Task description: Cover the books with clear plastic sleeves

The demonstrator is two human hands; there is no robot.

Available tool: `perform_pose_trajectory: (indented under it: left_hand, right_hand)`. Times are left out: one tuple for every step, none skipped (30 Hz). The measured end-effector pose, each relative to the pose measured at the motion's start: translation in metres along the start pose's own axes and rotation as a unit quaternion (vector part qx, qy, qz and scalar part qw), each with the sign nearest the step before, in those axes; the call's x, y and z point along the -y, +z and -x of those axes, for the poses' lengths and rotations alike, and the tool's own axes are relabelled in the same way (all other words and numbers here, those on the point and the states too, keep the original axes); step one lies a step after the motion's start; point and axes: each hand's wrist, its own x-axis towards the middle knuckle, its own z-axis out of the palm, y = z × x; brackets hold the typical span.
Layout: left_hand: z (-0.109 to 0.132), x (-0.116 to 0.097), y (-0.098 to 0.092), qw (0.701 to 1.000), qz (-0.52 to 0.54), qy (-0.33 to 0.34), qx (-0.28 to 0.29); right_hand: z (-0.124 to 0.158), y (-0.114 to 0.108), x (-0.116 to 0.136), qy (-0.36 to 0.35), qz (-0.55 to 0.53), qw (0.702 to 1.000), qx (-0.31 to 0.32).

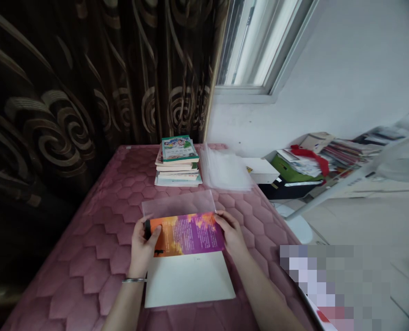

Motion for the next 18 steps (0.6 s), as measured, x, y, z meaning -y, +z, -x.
perform_pose_trajectory:
  left_hand:
    - [-0.0003,-0.0003,0.0006,1.000,0.003,-0.002,-0.004]
    - [-0.0006,-0.0006,0.0012,1.000,0.005,-0.004,-0.007]
    - [-0.0008,-0.0010,0.0017,1.000,0.005,-0.005,-0.009]
    - [-0.0009,-0.0013,0.0020,1.000,0.005,-0.007,-0.010]
    - [-0.0011,-0.0016,0.0022,1.000,0.005,-0.009,-0.011]
    - [-0.0012,-0.0019,0.0023,1.000,0.005,-0.010,-0.011]
    - [-0.0014,-0.0022,0.0022,1.000,0.006,-0.012,-0.011]
    - [-0.0015,-0.0025,0.0019,1.000,0.007,-0.013,-0.010]
    - [-0.0015,-0.0027,0.0016,1.000,0.008,-0.017,-0.007]
    - [-0.0015,-0.0029,0.0012,1.000,0.008,-0.023,-0.003]
    - [-0.0014,-0.0029,0.0007,1.000,0.008,-0.030,0.001]
    - [-0.0013,-0.0027,0.0001,0.999,0.009,-0.040,0.008]
    - [-0.0012,-0.0024,-0.0004,0.999,0.011,-0.050,0.014]
    - [-0.0010,-0.0018,-0.0009,0.998,0.013,-0.058,0.019]
    - [-0.0009,-0.0012,-0.0013,0.998,0.016,-0.063,0.023]
    - [-0.0008,-0.0006,-0.0016,0.997,0.018,-0.065,0.024]
    - [-0.0008,-0.0002,-0.0017,0.997,0.020,-0.066,0.023]
    - [-0.0008,0.0000,-0.0015,0.997,0.020,-0.066,0.022]
  right_hand:
    - [0.0006,-0.0006,0.0005,0.005,-0.003,1.000,0.010]
    - [0.0011,-0.0012,0.0010,0.010,-0.006,1.000,0.018]
    - [0.0016,-0.0017,0.0013,0.015,-0.007,1.000,0.023]
    - [0.0020,-0.0019,0.0017,0.018,-0.005,0.999,0.027]
    - [0.0023,-0.0017,0.0020,0.019,-0.001,0.999,0.029]
    - [0.0026,-0.0012,0.0026,0.018,0.006,0.999,0.029]
    - [0.0030,-0.0003,0.0033,0.014,0.016,0.999,0.028]
    - [0.0035,0.0010,0.0043,0.009,0.026,0.999,0.026]
    - [0.0041,0.0024,0.0054,0.004,0.037,0.999,0.023]
    - [0.0049,0.0038,0.0065,-0.003,0.045,0.999,0.017]
    - [0.0056,0.0050,0.0073,-0.008,0.053,0.998,0.011]
    - [0.0064,0.0058,0.0078,-0.012,0.060,0.998,0.006]
    - [0.0070,0.0060,0.0078,-0.013,0.064,0.998,0.001]
    - [0.0075,0.0055,0.0070,-0.011,0.066,0.998,-0.003]
    - [0.0077,0.0044,0.0057,-0.004,0.065,0.998,-0.005]
    - [0.0078,0.0027,0.0039,0.004,0.061,0.998,-0.005]
    - [0.0078,0.0008,0.0019,0.012,0.057,0.998,-0.004]
    - [0.0077,-0.0012,-0.0001,0.016,0.055,0.998,-0.001]
